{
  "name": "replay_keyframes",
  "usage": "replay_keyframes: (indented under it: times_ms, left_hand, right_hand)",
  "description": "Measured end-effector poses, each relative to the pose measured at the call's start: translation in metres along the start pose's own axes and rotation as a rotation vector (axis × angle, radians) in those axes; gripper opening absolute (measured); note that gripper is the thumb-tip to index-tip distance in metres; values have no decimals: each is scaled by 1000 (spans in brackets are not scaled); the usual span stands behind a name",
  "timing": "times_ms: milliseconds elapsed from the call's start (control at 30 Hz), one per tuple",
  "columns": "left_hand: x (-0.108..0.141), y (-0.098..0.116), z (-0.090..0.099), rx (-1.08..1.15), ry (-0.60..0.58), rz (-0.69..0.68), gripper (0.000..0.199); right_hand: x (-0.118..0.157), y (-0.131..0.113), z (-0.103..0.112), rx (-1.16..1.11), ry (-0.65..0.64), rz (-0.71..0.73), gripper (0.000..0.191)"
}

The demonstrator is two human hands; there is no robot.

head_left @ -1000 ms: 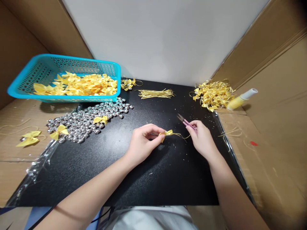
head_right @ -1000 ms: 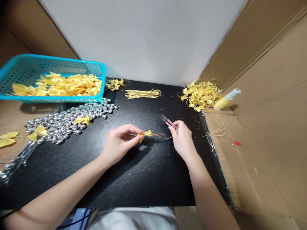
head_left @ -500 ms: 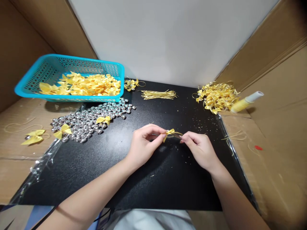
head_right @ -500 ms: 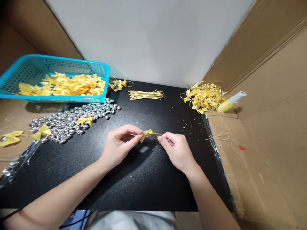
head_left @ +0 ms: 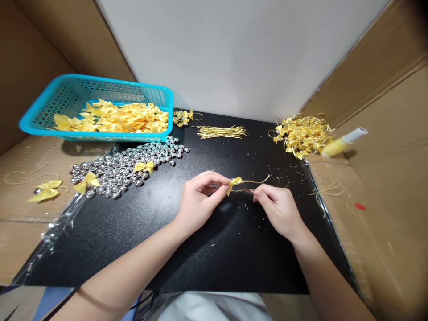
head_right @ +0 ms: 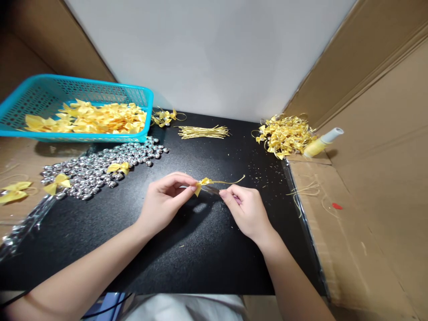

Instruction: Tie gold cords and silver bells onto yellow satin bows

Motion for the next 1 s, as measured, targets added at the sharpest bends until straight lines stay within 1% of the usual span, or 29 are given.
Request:
replay_keyframes:
  times_ms: [167, 500, 733, 1000]
  left_hand:
    - [0, 2, 0, -37, 23, -12, 5]
    - [0, 1, -1, 14, 7, 52, 6]
    - [0, 0, -2, 78, -2, 124, 6]
    - [-2, -6, -2, 139, -36, 227, 9]
  right_hand:
    - [1, -2, 0, 3, -18, 10, 47]
    - [1, -2, -2, 12, -17, -1, 46]
    - [0, -4, -3, -11, -15, 22, 45]
    - [1, -3, -6, -3, -31, 46, 45]
Point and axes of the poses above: each hand's wrist, its own x-axis away from the middle knuckle, its own z-axis out of the back of the hand, y = z × x, the point moved 2 cm from there along -x, towards the middle knuckle, and after that the axes turned 2 degrees about x, right-handed, at the moved point
